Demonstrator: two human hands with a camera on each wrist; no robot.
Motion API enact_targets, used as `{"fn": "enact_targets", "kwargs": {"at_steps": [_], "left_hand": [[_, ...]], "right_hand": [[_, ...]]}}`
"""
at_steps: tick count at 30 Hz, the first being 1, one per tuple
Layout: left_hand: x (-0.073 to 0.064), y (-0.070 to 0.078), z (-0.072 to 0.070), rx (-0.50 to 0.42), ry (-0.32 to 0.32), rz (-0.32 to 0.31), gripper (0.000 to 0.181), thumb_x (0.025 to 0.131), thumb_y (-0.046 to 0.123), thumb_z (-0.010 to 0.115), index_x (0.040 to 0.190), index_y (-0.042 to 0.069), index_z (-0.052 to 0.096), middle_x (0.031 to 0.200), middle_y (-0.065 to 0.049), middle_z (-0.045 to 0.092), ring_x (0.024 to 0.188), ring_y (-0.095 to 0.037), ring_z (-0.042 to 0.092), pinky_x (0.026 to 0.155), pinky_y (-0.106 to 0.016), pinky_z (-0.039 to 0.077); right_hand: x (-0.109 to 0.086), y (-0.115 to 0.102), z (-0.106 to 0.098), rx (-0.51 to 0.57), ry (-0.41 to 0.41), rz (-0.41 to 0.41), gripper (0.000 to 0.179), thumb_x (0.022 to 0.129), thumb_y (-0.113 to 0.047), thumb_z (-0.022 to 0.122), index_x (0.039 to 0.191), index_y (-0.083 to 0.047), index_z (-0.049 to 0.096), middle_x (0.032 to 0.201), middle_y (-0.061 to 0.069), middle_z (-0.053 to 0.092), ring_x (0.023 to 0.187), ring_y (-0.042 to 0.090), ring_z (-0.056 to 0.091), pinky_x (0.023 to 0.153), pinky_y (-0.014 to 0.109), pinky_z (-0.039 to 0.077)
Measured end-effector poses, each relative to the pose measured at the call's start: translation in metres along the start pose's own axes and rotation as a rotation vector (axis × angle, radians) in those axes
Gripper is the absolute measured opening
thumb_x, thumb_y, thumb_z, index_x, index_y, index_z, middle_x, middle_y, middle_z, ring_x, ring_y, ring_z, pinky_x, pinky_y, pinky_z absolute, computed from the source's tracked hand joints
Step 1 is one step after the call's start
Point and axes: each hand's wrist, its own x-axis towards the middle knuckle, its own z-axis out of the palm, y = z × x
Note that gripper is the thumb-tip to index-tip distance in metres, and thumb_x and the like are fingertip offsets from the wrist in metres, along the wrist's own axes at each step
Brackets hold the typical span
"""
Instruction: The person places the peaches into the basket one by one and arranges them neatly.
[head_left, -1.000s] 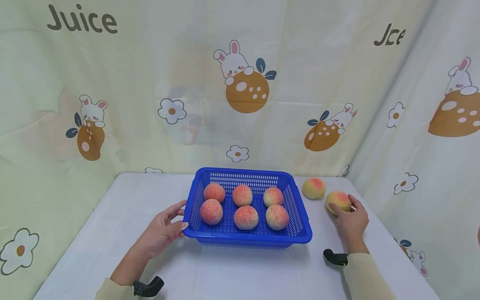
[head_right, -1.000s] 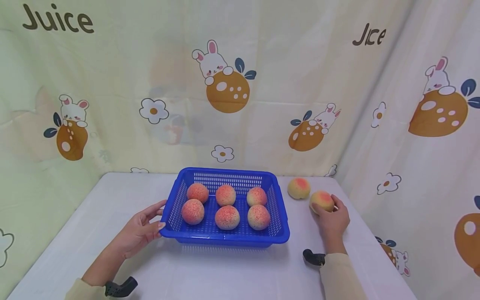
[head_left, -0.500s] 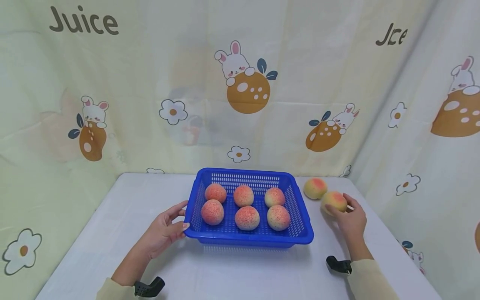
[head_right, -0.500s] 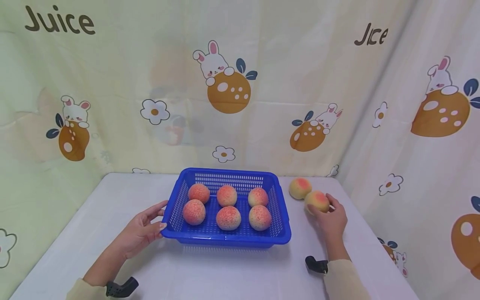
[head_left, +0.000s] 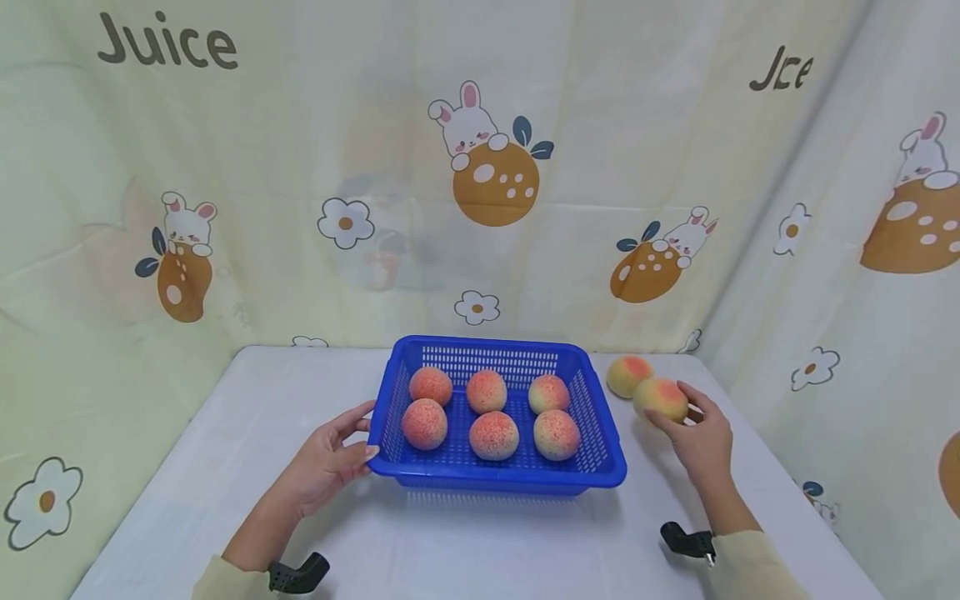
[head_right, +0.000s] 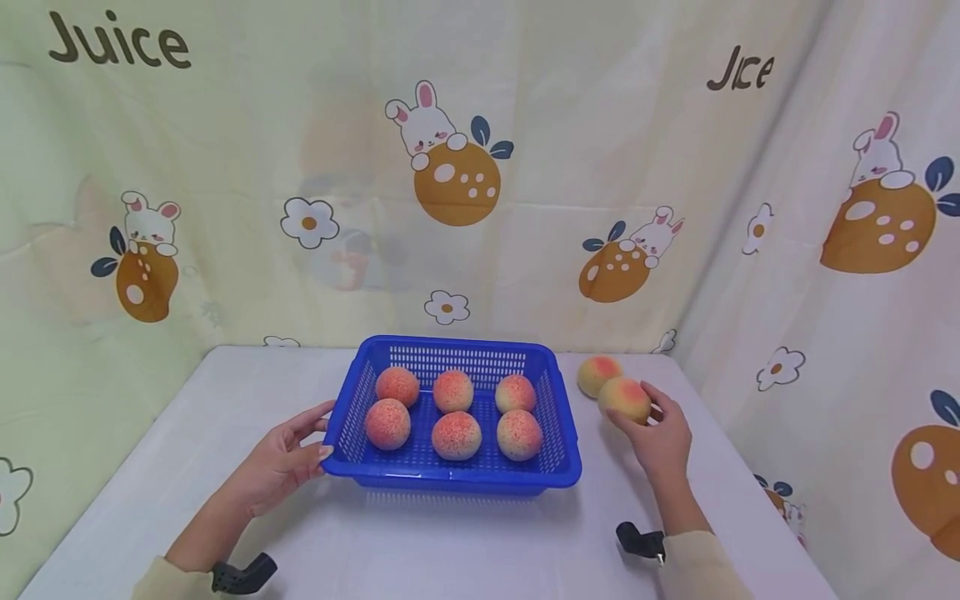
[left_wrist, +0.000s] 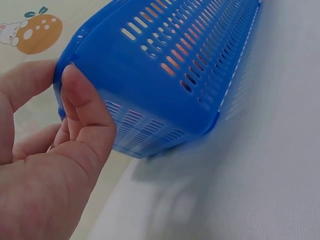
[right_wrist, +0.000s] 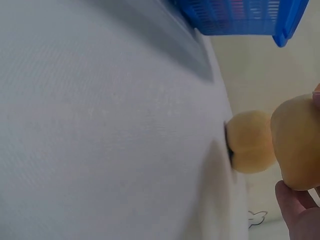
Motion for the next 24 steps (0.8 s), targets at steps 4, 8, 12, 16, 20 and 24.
{"fn": "enact_targets", "kwargs": {"at_steps": [4, 8, 12, 16, 20, 24], "left_hand": [[0.000, -0.001, -0.001, -0.007, 0.006, -0.005, 0.077, 0.096, 0.003, 0.068, 0.162, 0.016, 0.029, 0.129, -0.010, 0.044, 0.087, -0.012, 0.068, 0.078, -0.023, 0.060], [0.001, -0.002, -0.001, -0.012, 0.014, -0.012, 0.077, 0.096, 0.003, 0.068, 0.161, 0.018, 0.030, 0.130, -0.011, 0.044, 0.088, -0.013, 0.068, 0.078, -0.023, 0.060], [0.001, 0.000, -0.002, -0.004, 0.010, -0.014, 0.078, 0.095, 0.003, 0.069, 0.162, 0.018, 0.030, 0.130, -0.010, 0.044, 0.088, -0.013, 0.068, 0.078, -0.024, 0.060], [0.000, 0.002, -0.001, 0.005, -0.002, -0.011, 0.078, 0.095, 0.003, 0.069, 0.162, 0.015, 0.029, 0.129, -0.010, 0.044, 0.090, -0.014, 0.067, 0.079, -0.024, 0.060], [-0.001, 0.003, -0.001, 0.014, -0.011, -0.010, 0.079, 0.095, 0.001, 0.068, 0.162, 0.013, 0.028, 0.129, -0.011, 0.045, 0.094, -0.015, 0.068, 0.081, -0.026, 0.060], [0.001, 0.003, -0.001, 0.014, 0.002, -0.025, 0.083, 0.092, 0.001, 0.072, 0.162, 0.015, 0.029, 0.130, -0.011, 0.045, 0.095, -0.016, 0.066, 0.083, -0.028, 0.061]], "right_hand": [[-0.008, -0.012, -0.003, 0.012, -0.021, -0.019, 0.085, 0.085, -0.050, 0.080, 0.157, -0.023, 0.043, 0.154, 0.012, 0.049, 0.132, 0.031, 0.048, 0.071, 0.003, 0.043], [-0.015, -0.024, -0.007, 0.016, -0.047, -0.050, 0.084, 0.086, -0.049, 0.080, 0.156, -0.021, 0.044, 0.154, 0.012, 0.049, 0.131, 0.030, 0.049, 0.072, 0.002, 0.044], [-0.022, -0.034, -0.012, 0.009, -0.069, -0.091, 0.081, 0.087, -0.048, 0.079, 0.155, -0.019, 0.045, 0.152, 0.013, 0.050, 0.127, 0.027, 0.051, 0.075, 0.002, 0.045], [-0.027, -0.043, -0.014, 0.004, -0.093, -0.139, 0.080, 0.088, -0.046, 0.079, 0.154, -0.016, 0.046, 0.150, 0.015, 0.051, 0.125, 0.027, 0.052, 0.078, 0.001, 0.044], [-0.033, -0.052, -0.017, 0.003, -0.118, -0.173, 0.082, 0.088, -0.046, 0.079, 0.155, -0.014, 0.045, 0.151, 0.017, 0.050, 0.127, 0.031, 0.052, 0.079, 0.001, 0.044], [-0.038, -0.061, -0.018, 0.016, -0.130, -0.197, 0.081, 0.088, -0.044, 0.080, 0.154, -0.014, 0.046, 0.150, 0.016, 0.051, 0.124, 0.027, 0.054, 0.080, 0.001, 0.046]]}}
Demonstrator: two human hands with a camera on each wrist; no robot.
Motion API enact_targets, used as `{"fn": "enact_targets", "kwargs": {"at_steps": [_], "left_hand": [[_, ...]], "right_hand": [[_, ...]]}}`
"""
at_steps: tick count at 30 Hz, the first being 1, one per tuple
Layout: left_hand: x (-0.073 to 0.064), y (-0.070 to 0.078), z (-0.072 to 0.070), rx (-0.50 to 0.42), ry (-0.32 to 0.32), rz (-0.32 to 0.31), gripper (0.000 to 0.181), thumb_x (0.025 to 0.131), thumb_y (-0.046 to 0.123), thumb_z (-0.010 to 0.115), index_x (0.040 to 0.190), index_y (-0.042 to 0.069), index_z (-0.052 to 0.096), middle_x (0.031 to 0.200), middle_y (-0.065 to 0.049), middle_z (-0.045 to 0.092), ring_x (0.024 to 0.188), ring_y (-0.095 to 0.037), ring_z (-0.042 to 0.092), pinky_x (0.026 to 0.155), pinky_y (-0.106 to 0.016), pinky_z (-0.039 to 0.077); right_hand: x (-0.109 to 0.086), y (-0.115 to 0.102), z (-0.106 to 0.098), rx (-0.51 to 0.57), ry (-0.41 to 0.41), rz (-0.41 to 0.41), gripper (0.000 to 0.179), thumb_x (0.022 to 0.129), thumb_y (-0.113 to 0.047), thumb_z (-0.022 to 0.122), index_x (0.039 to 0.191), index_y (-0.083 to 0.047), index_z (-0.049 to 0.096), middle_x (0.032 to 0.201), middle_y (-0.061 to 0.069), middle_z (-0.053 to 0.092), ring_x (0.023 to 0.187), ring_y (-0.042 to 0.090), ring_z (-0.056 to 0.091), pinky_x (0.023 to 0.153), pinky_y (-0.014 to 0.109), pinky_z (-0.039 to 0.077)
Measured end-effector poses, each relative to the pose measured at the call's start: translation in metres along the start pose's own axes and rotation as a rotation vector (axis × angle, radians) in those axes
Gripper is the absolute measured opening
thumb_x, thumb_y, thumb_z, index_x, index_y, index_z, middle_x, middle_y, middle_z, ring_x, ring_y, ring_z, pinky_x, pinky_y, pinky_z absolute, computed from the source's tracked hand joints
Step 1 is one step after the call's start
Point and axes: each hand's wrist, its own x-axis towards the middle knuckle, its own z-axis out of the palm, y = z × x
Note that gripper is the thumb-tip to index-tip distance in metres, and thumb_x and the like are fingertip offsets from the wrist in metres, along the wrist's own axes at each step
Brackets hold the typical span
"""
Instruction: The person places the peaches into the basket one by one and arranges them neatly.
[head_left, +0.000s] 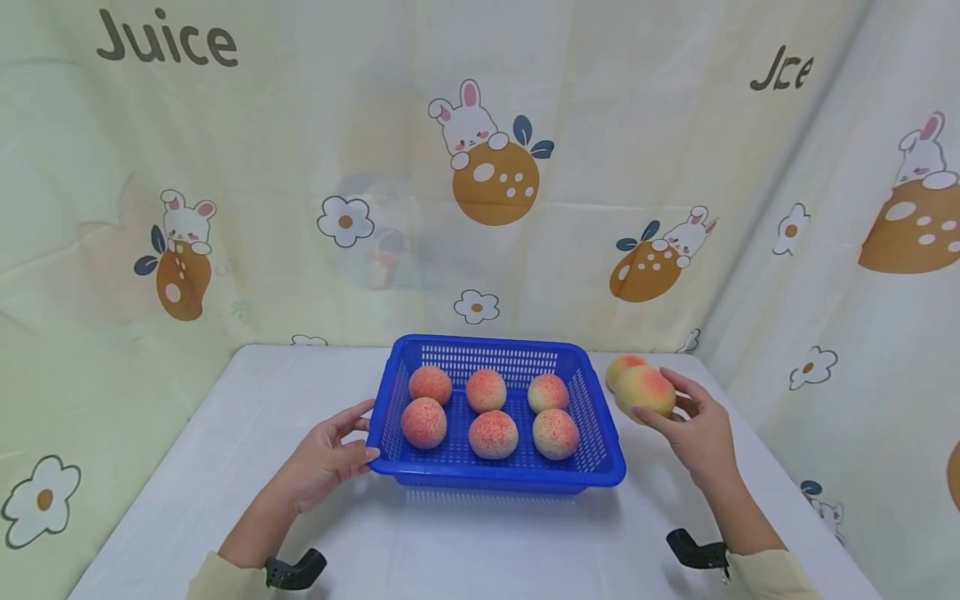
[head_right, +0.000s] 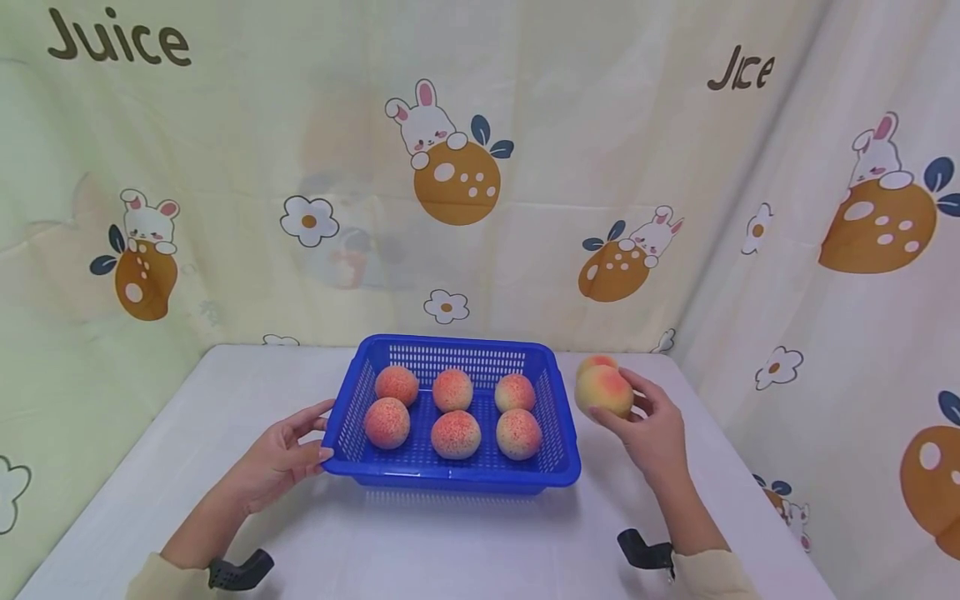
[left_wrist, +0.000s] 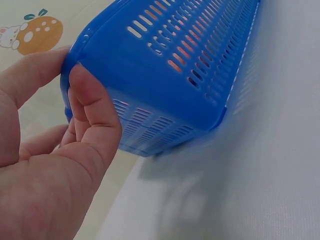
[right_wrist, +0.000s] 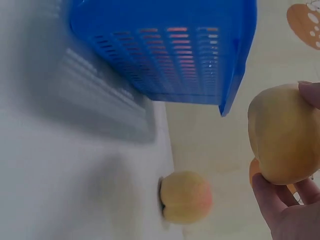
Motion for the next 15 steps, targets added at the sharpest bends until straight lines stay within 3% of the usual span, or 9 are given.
{"fn": "enact_targets", "kwargs": {"at_steps": [8, 15], "left_hand": [[-0.001, 0.003, 0.000, 0.009, 0.001, -0.005, 0.080, 0.094, 0.001, 0.070, 0.162, 0.014, 0.030, 0.130, -0.013, 0.045, 0.095, -0.016, 0.065, 0.085, -0.029, 0.061], [-0.002, 0.004, 0.000, 0.017, 0.006, -0.001, 0.076, 0.096, 0.001, 0.068, 0.161, 0.014, 0.031, 0.129, -0.013, 0.047, 0.096, -0.018, 0.067, 0.086, -0.030, 0.062]], "right_hand": [[-0.006, -0.016, 0.004, 0.056, -0.049, -0.068, 0.076, 0.088, -0.038, 0.081, 0.153, -0.014, 0.048, 0.147, 0.014, 0.053, 0.110, 0.002, 0.054, 0.083, 0.005, 0.050], [-0.011, -0.029, 0.010, 0.098, -0.126, -0.071, 0.075, 0.088, -0.037, 0.082, 0.153, -0.019, 0.048, 0.145, 0.011, 0.054, 0.114, 0.006, 0.056, 0.084, 0.010, 0.053]]}}
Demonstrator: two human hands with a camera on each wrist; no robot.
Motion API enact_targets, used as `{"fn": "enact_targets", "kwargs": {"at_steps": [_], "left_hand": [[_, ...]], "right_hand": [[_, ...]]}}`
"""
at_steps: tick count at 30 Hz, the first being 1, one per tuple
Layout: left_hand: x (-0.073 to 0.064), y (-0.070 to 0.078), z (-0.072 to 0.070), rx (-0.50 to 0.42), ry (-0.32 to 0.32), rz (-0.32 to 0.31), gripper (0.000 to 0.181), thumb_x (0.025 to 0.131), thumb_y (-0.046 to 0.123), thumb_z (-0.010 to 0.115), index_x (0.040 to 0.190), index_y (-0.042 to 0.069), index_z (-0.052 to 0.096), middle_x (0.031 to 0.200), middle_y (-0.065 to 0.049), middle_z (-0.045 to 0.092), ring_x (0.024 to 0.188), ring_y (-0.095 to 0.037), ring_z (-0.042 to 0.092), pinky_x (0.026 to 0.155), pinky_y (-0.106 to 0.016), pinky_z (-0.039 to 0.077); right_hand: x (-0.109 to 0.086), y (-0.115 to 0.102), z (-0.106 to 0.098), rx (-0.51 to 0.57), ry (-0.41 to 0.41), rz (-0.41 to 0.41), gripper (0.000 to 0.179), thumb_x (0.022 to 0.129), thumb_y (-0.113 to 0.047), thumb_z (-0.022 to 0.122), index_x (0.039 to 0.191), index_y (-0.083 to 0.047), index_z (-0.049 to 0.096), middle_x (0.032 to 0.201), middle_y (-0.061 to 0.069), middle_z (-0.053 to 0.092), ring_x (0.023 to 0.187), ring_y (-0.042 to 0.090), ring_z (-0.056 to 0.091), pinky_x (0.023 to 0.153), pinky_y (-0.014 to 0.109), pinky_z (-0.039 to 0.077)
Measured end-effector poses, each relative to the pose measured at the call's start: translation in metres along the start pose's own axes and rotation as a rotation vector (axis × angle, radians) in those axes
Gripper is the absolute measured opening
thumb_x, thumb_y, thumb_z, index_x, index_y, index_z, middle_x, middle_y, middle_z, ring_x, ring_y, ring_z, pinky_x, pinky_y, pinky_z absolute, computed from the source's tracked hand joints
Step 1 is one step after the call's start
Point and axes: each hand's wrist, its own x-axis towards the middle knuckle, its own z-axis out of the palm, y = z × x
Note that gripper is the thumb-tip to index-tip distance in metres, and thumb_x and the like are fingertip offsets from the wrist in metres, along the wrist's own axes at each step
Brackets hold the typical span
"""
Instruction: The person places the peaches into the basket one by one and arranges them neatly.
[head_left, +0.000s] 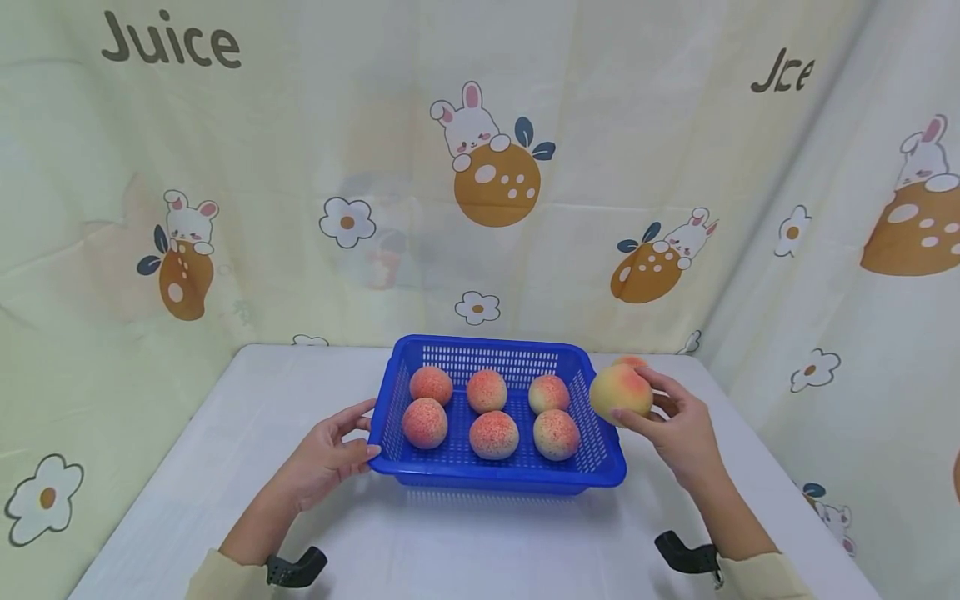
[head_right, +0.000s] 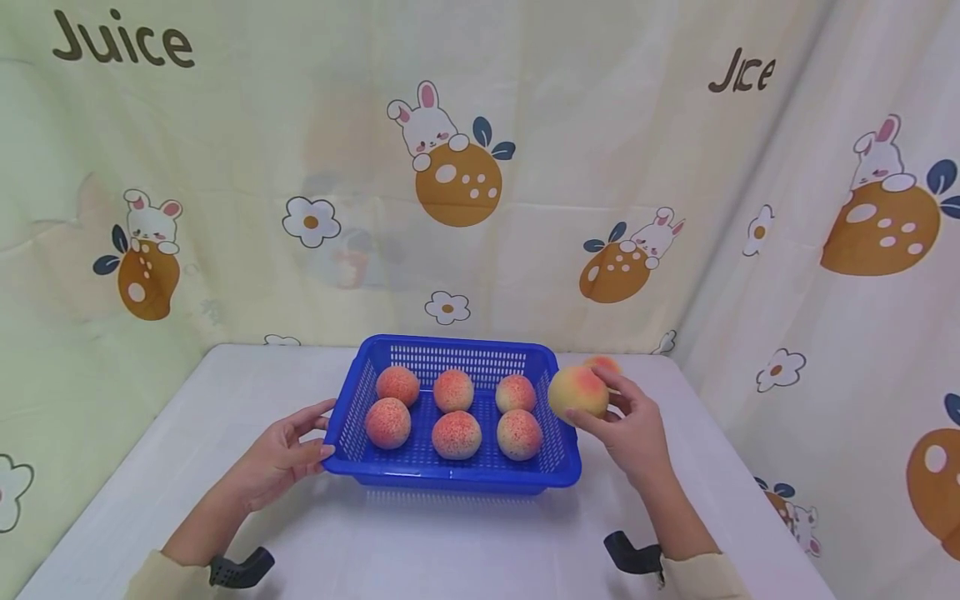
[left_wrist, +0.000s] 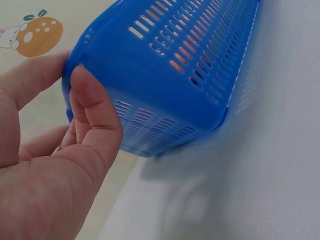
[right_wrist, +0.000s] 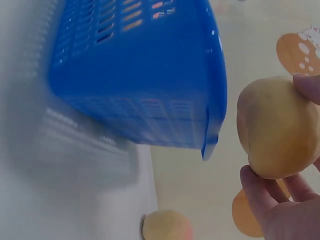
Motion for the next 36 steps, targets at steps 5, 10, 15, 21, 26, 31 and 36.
{"fn": "enact_targets", "kwargs": {"at_steps": [5, 10, 15, 21, 26, 31, 36], "left_hand": [[0.000, 0.000, 0.000, 0.010, 0.000, 0.001, 0.077, 0.096, 0.002, 0.068, 0.161, 0.014, 0.030, 0.129, -0.014, 0.047, 0.095, -0.019, 0.068, 0.084, -0.029, 0.062], [0.000, 0.000, -0.001, 0.021, -0.001, 0.003, 0.077, 0.096, 0.003, 0.069, 0.162, 0.014, 0.030, 0.130, -0.015, 0.046, 0.095, -0.018, 0.068, 0.084, -0.028, 0.061], [0.001, -0.002, -0.001, 0.027, -0.001, 0.004, 0.077, 0.096, 0.004, 0.069, 0.162, 0.015, 0.029, 0.130, -0.014, 0.047, 0.097, -0.019, 0.069, 0.085, -0.028, 0.061], [0.002, -0.005, -0.002, 0.010, -0.013, 0.017, 0.078, 0.096, 0.003, 0.068, 0.162, 0.016, 0.029, 0.129, -0.011, 0.046, 0.096, -0.016, 0.069, 0.084, -0.027, 0.061], [0.003, -0.008, -0.003, -0.010, -0.026, 0.029, 0.078, 0.097, 0.002, 0.068, 0.162, 0.015, 0.027, 0.128, -0.010, 0.046, 0.091, -0.013, 0.069, 0.081, -0.025, 0.060], [0.003, -0.008, -0.003, -0.019, -0.015, 0.014, 0.078, 0.096, 0.004, 0.069, 0.162, 0.018, 0.029, 0.129, -0.010, 0.046, 0.090, -0.013, 0.069, 0.080, -0.024, 0.060], [0.003, -0.008, -0.002, -0.025, -0.020, 0.017, 0.079, 0.096, 0.004, 0.069, 0.162, 0.018, 0.028, 0.128, -0.009, 0.047, 0.091, -0.014, 0.069, 0.080, -0.024, 0.060]], "right_hand": [[-0.003, -0.011, 0.007, 0.047, -0.049, -0.007, 0.075, 0.088, -0.032, 0.082, 0.153, -0.018, 0.048, 0.145, 0.010, 0.054, 0.117, 0.011, 0.057, 0.085, 0.012, 0.055], [-0.005, -0.018, 0.016, 0.075, -0.083, -0.020, 0.074, 0.087, -0.030, 0.083, 0.151, -0.015, 0.050, 0.144, 0.009, 0.054, 0.116, 0.009, 0.057, 0.088, 0.011, 0.054], [-0.005, -0.022, 0.023, 0.117, -0.115, -0.015, 0.073, 0.087, -0.028, 0.083, 0.151, -0.013, 0.050, 0.145, 0.009, 0.053, 0.116, 0.007, 0.058, 0.090, 0.012, 0.054], [-0.004, -0.025, 0.030, 0.176, -0.148, -0.030, 0.069, 0.088, -0.026, 0.083, 0.149, -0.012, 0.052, 0.145, 0.008, 0.053, 0.118, 0.007, 0.059, 0.093, 0.014, 0.053], [-0.005, -0.030, 0.038, 0.222, -0.157, -0.042, 0.068, 0.087, -0.022, 0.083, 0.148, -0.012, 0.052, 0.143, 0.007, 0.054, 0.120, 0.009, 0.059, 0.094, 0.014, 0.053], [-0.006, -0.033, 0.047, 0.230, -0.174, -0.030, 0.069, 0.086, -0.023, 0.085, 0.147, -0.015, 0.054, 0.141, 0.007, 0.055, 0.119, 0.012, 0.060, 0.094, 0.015, 0.054], [-0.008, -0.036, 0.056, 0.230, -0.200, -0.020, 0.070, 0.083, -0.023, 0.087, 0.145, -0.017, 0.056, 0.140, 0.008, 0.056, 0.118, 0.017, 0.060, 0.093, 0.017, 0.055]]}}
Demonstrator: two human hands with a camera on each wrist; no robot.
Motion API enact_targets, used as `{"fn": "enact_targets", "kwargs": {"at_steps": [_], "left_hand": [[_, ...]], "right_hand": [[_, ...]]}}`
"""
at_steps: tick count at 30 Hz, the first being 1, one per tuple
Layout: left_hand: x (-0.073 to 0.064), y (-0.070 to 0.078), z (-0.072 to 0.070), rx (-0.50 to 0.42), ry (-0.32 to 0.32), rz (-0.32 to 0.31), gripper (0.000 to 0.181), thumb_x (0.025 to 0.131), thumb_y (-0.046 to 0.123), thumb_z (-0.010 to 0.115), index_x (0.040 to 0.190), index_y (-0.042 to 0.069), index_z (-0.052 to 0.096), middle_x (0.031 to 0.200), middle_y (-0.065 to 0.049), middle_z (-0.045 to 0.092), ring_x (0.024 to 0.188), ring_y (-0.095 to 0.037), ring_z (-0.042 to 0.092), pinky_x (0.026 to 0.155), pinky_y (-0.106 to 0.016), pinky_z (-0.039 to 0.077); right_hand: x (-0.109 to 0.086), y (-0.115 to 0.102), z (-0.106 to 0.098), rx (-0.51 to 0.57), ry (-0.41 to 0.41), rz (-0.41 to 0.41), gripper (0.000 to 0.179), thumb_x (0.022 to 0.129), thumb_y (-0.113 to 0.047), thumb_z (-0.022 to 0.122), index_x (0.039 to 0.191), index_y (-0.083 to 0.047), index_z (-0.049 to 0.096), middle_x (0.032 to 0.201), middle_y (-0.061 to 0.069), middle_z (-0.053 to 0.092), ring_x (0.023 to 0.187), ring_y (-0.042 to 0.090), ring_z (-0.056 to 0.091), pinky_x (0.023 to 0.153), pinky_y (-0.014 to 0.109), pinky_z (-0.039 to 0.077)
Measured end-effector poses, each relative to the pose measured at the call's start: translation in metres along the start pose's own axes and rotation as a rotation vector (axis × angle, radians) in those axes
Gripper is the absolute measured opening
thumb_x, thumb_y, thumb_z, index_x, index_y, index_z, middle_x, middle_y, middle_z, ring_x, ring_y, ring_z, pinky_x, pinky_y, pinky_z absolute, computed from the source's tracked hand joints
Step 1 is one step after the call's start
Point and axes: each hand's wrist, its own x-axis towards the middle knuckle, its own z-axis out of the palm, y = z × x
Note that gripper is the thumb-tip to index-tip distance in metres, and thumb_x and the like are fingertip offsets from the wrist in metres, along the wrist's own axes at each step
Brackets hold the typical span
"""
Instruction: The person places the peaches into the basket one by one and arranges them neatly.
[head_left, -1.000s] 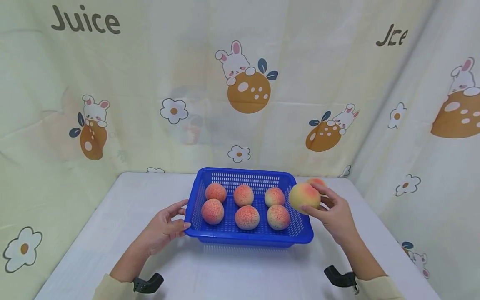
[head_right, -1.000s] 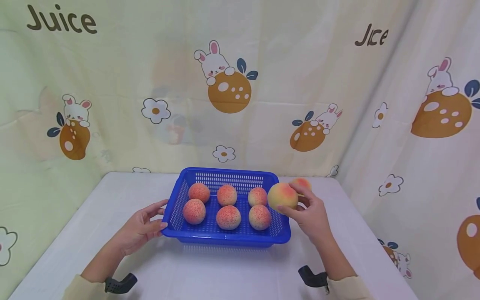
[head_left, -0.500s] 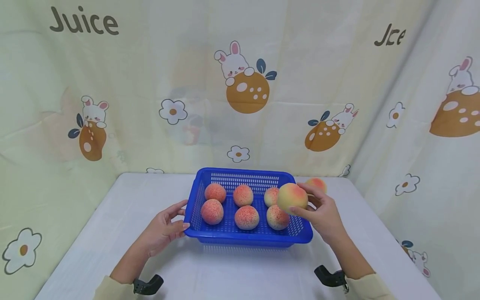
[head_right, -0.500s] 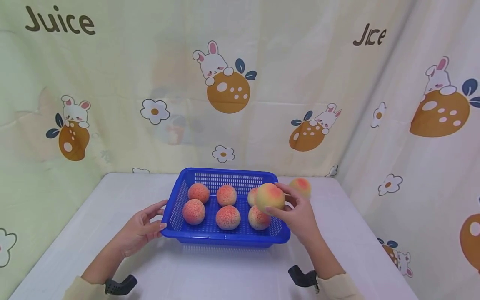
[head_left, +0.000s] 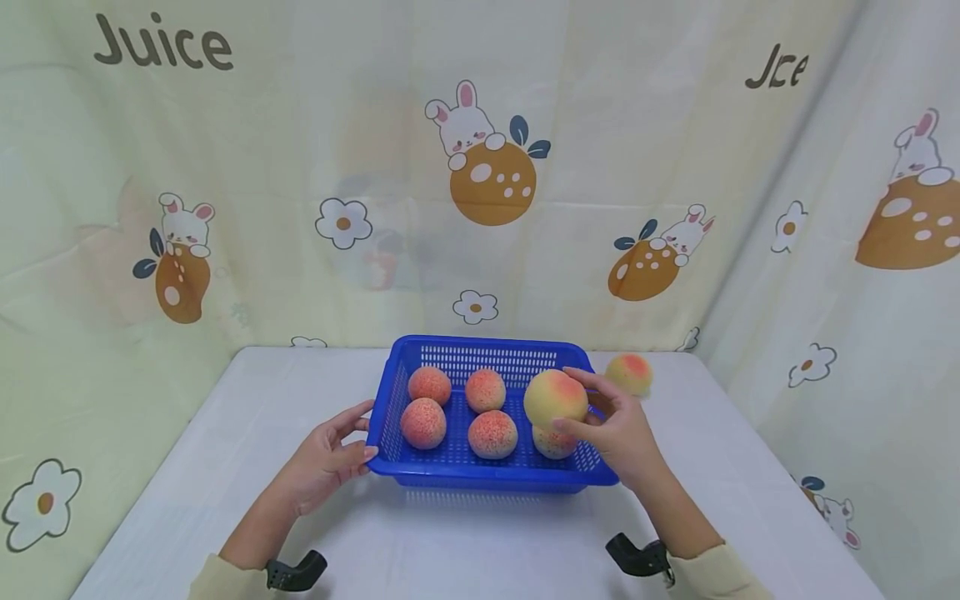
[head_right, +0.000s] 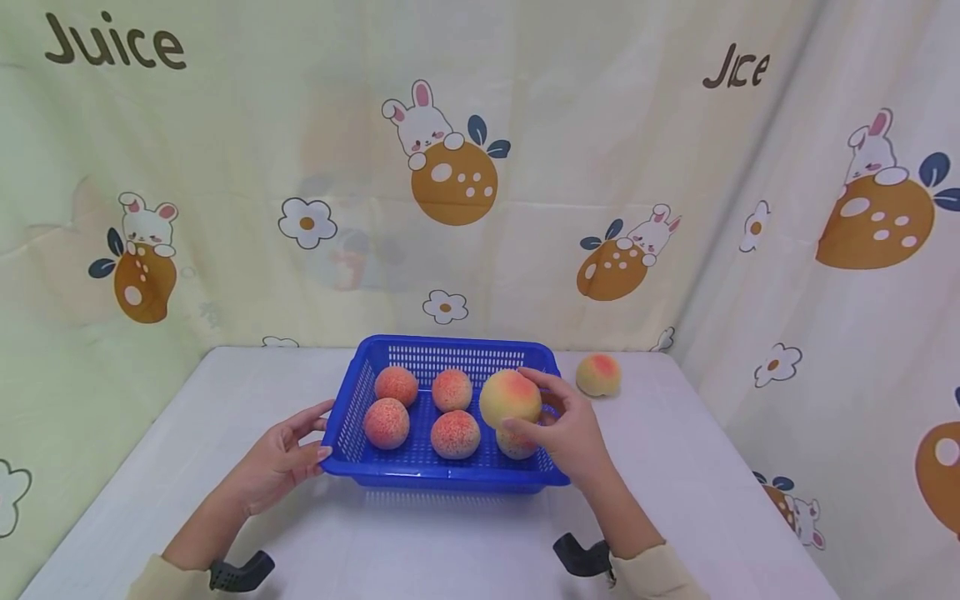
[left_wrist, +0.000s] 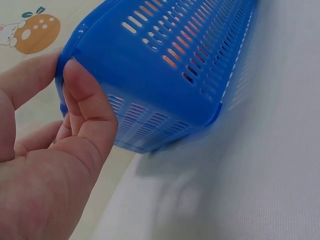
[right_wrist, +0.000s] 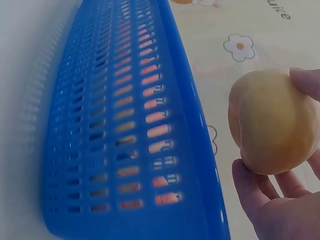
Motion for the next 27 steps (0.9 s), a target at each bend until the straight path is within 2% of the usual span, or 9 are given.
{"fn": "enact_targets", "kwargs": {"at_steps": [8, 15, 21, 27], "left_hand": [[-0.001, 0.001, 0.001, 0.001, -0.018, 0.011, 0.079, 0.096, 0.004, 0.069, 0.162, 0.015, 0.028, 0.125, -0.008, 0.048, 0.090, -0.012, 0.069, 0.080, -0.023, 0.059], [-0.002, 0.002, 0.000, -0.004, -0.026, 0.019, 0.080, 0.096, 0.003, 0.069, 0.163, 0.014, 0.026, 0.126, -0.008, 0.047, 0.091, -0.012, 0.069, 0.080, -0.023, 0.059], [-0.001, 0.002, 0.001, -0.003, -0.025, 0.019, 0.080, 0.096, 0.004, 0.070, 0.163, 0.014, 0.026, 0.126, -0.008, 0.047, 0.093, -0.013, 0.069, 0.082, -0.024, 0.060], [-0.002, 0.003, 0.002, 0.000, -0.015, 0.014, 0.081, 0.096, 0.004, 0.070, 0.163, 0.015, 0.026, 0.127, -0.009, 0.047, 0.094, -0.014, 0.069, 0.083, -0.025, 0.060]], "right_hand": [[0.000, -0.002, 0.011, 0.025, -0.030, 0.004, 0.070, 0.081, -0.023, 0.088, 0.144, -0.021, 0.057, 0.140, 0.006, 0.058, 0.122, 0.024, 0.059, 0.094, 0.019, 0.055], [0.001, -0.006, 0.022, 0.039, -0.069, -0.014, 0.068, 0.083, -0.020, 0.087, 0.144, -0.019, 0.057, 0.137, 0.010, 0.060, 0.119, 0.025, 0.060, 0.093, 0.021, 0.056], [0.005, -0.004, 0.028, -0.001, -0.080, -0.015, 0.068, 0.081, -0.025, 0.089, 0.142, -0.024, 0.059, 0.137, 0.005, 0.061, 0.122, 0.028, 0.059, 0.094, 0.022, 0.056], [0.008, -0.004, 0.033, 0.008, -0.105, 0.004, 0.068, 0.079, -0.025, 0.090, 0.140, -0.027, 0.061, 0.137, 0.004, 0.061, 0.123, 0.027, 0.059, 0.097, 0.029, 0.056]]}}
